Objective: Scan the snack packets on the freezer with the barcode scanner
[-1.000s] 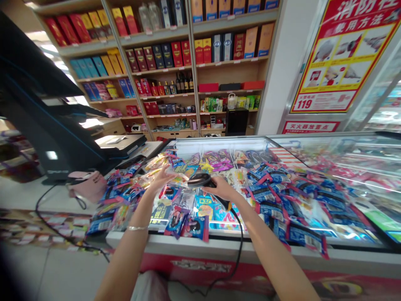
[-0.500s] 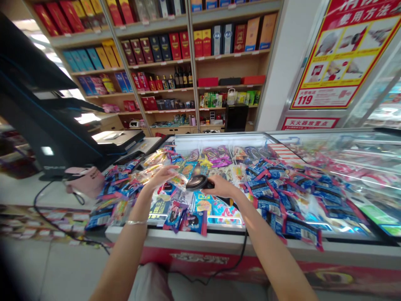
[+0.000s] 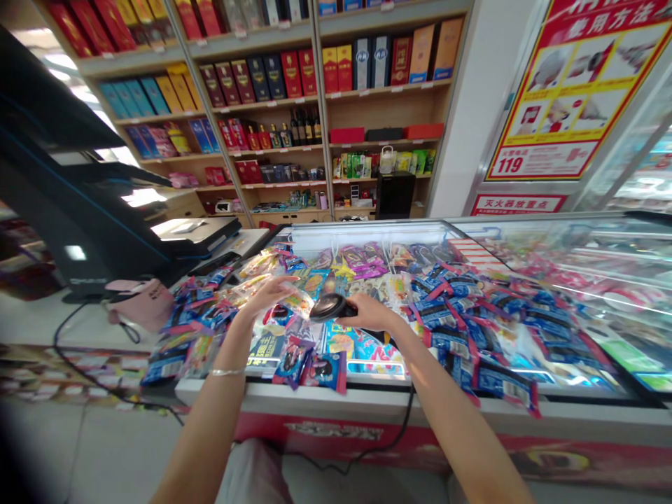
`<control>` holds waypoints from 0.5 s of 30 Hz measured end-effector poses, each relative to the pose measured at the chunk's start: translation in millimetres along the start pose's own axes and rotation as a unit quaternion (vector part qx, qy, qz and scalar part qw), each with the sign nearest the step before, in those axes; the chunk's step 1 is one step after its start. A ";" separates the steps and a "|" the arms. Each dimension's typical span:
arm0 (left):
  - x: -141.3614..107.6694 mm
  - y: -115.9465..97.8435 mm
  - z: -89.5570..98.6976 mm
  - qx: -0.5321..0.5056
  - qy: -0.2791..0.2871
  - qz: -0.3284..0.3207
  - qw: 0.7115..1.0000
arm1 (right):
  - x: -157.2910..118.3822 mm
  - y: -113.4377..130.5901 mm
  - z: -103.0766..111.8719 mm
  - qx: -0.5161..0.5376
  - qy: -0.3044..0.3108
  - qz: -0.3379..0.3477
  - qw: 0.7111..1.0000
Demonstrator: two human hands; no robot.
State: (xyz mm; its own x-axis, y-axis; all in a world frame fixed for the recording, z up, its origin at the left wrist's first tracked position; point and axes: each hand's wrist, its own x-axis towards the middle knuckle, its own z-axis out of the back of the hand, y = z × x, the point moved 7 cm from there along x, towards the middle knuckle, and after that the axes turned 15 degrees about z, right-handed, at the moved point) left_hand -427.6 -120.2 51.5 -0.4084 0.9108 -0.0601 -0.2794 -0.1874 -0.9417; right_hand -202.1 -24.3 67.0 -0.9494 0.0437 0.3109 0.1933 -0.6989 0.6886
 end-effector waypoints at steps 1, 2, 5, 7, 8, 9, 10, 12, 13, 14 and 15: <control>-0.5 -0.9 -0.6 -0.002 0.003 0.001 1.000 | -0.3 -0.7 -0.3 0.002 0.002 -0.002 1.000; -0.8 -1.5 -0.9 -0.002 0.004 0.002 1.000 | -0.7 -1.2 -0.5 0.003 0.003 -0.003 1.000; -0.3 -0.3 -1.2 0.001 0.004 0.005 1.000 | -1.0 -0.8 -1.6 0.014 0.002 -0.008 1.000; 1.0 3.9 -0.8 0.002 -0.002 0.011 1.000 | -0.4 1.5 -2.1 0.036 -0.005 -0.014 0.999; 1.7 6.2 -0.2 -0.001 -0.010 0.013 1.000 | 0.1 3.5 -1.3 0.056 -0.015 -0.017 0.998; 2.4 8.1 0.4 -0.008 -0.020 0.014 1.000 | 0.3 6.0 0.8 0.084 -0.031 -0.020 0.996; 3.4 8.9 0.5 -0.020 -0.033 0.014 0.999 | -0.1 8.8 4.8 0.119 -0.054 -0.021 0.991; 6.7 5.6 -3.4 -0.044 -0.056 0.009 0.997 | -5.2 13.2 20.7 0.196 -0.123 -0.024 0.973; 9.7 0.6 -9.1 -0.048 -0.064 0.006 0.997 | -11.3 14.0 33.2 0.226 -0.170 -0.028 0.959; 13.8 -6.8 -17.5 -0.045 -0.071 0.004 0.996 | -20.7 13.6 48.0 0.247 -0.220 -0.033 0.943; 18.8 -16.9 -28.7 -0.038 -0.080 0.001 0.996 | -33.5 12.5 64.5 0.255 -0.271 -0.041 0.927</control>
State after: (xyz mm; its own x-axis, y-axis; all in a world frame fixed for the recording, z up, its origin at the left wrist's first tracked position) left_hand -405.6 -89.3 56.7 -0.5445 0.8386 -0.0147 -0.2139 -0.1558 -0.9644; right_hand -151.9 11.6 107.5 -0.7290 0.5302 0.4330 0.3494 -0.2557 0.9014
